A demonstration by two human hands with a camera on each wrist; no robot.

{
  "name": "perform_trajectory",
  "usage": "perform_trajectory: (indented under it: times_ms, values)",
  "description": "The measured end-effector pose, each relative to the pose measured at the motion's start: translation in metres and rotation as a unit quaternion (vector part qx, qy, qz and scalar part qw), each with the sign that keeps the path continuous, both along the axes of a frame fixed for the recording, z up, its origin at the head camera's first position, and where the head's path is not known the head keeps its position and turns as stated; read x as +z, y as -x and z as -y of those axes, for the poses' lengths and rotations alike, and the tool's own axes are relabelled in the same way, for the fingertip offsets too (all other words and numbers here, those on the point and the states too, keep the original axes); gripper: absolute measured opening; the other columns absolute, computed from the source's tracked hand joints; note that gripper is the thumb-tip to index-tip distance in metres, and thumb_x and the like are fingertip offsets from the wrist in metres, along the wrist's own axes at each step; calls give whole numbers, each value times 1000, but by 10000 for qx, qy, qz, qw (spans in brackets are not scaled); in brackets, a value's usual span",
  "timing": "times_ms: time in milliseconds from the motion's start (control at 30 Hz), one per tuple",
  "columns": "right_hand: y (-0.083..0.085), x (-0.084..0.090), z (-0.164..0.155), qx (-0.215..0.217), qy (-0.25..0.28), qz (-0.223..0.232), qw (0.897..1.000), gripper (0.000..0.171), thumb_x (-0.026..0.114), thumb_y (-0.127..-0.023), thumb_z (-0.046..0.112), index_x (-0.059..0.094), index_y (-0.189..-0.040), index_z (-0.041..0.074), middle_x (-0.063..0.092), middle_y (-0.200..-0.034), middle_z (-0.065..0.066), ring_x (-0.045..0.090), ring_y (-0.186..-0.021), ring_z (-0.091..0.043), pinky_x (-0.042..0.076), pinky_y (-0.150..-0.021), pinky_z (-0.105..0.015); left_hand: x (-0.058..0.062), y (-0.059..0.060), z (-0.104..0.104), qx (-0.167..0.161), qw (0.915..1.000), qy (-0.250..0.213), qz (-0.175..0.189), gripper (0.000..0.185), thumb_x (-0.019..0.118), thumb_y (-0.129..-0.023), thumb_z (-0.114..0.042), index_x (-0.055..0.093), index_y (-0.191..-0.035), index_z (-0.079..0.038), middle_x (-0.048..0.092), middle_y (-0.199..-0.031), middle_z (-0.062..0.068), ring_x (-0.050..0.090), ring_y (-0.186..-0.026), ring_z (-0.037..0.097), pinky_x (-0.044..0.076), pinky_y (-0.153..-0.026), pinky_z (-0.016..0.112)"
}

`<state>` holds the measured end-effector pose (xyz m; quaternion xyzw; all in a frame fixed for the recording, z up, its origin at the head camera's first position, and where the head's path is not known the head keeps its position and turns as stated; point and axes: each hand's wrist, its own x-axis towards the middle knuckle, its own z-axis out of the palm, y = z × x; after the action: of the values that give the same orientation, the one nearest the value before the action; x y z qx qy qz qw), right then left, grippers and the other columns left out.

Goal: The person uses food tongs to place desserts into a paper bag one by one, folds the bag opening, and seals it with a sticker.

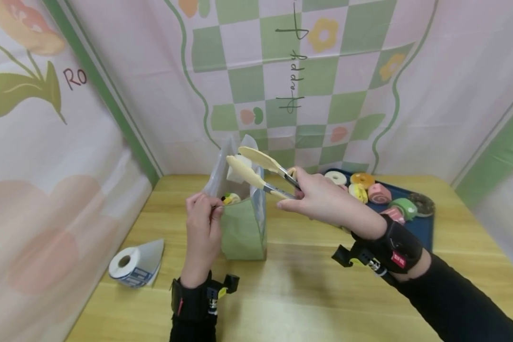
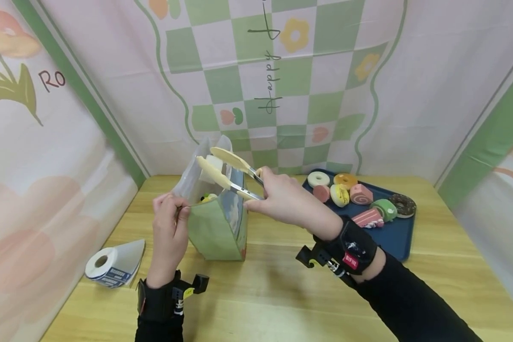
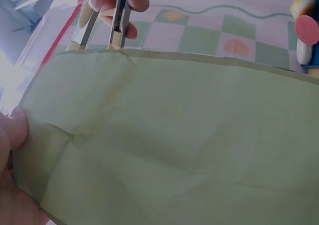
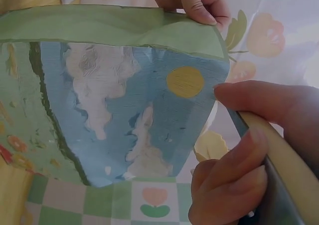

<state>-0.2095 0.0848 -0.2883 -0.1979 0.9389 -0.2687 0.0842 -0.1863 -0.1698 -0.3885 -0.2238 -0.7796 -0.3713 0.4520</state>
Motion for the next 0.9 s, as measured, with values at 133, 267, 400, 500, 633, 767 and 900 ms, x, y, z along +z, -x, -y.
perform_trajectory:
  times_ms: [133,267,400,500,633,767,900]
  values:
    - [1,0,1,18,-9,-35,10000,50,69,-86,51,43,-108,15,49,-73,-2,53,-55,-16,41,-49,-30,0,-1,3,-186,9997,-73,135,33,43,-100,-30,54,-86,-2,51,-76,8,49,-88,27,35,-90,42]
    - [1,1,2,35,-19,-40,10000,50,69,-86,51,43,-107,14,49,-73,-2,54,-55,-16,42,-50,-30,0,-1,4,-306,9994,-114,135,31,45,-99,-28,54,-86,-2,51,-76,8,50,-88,26,36,-90,40]
    - [1,2,1,-25,-136,-76,9999,54,68,-84,58,43,-107,16,50,-74,-2,53,-56,-16,40,-49,-29,-1,-1,5,-383,9990,-208,141,25,50,-98,-23,55,-86,-2,54,-77,8,51,-91,26,36,-91,38]
    - [2,2,-1,-85,-210,-165,9996,58,68,-82,61,43,-109,16,50,-73,-1,50,-56,-15,38,-50,-28,-1,-1,4,-347,9991,-224,119,20,54,-96,-18,57,-86,-1,57,-78,8,52,-90,25,37,-92,39]
    - [2,2,-3,-81,-172,-277,9994,61,70,-81,58,44,-115,15,50,-72,0,46,-56,-14,37,-51,-28,-1,-2,3,-249,9996,-120,-30,19,55,-97,-16,57,-87,-1,58,-79,9,54,-88,27,39,-92,41]
    - [-1,1,-6,-172,-35,-354,9992,62,72,-80,58,44,-117,17,48,-74,0,44,-58,-15,37,-53,-28,-1,-2,3,-203,9996,-10,-201,22,53,-99,-17,57,-86,0,58,-81,10,53,-91,29,40,-90,41]
    - [-6,-1,-13,-444,194,-425,9979,64,72,-79,60,44,-116,16,47,-76,-2,44,-59,-17,38,-55,-29,-1,-1,4,-187,9993,22,-315,25,52,-100,-19,58,-86,1,58,-80,9,53,-88,28,40,-91,40]
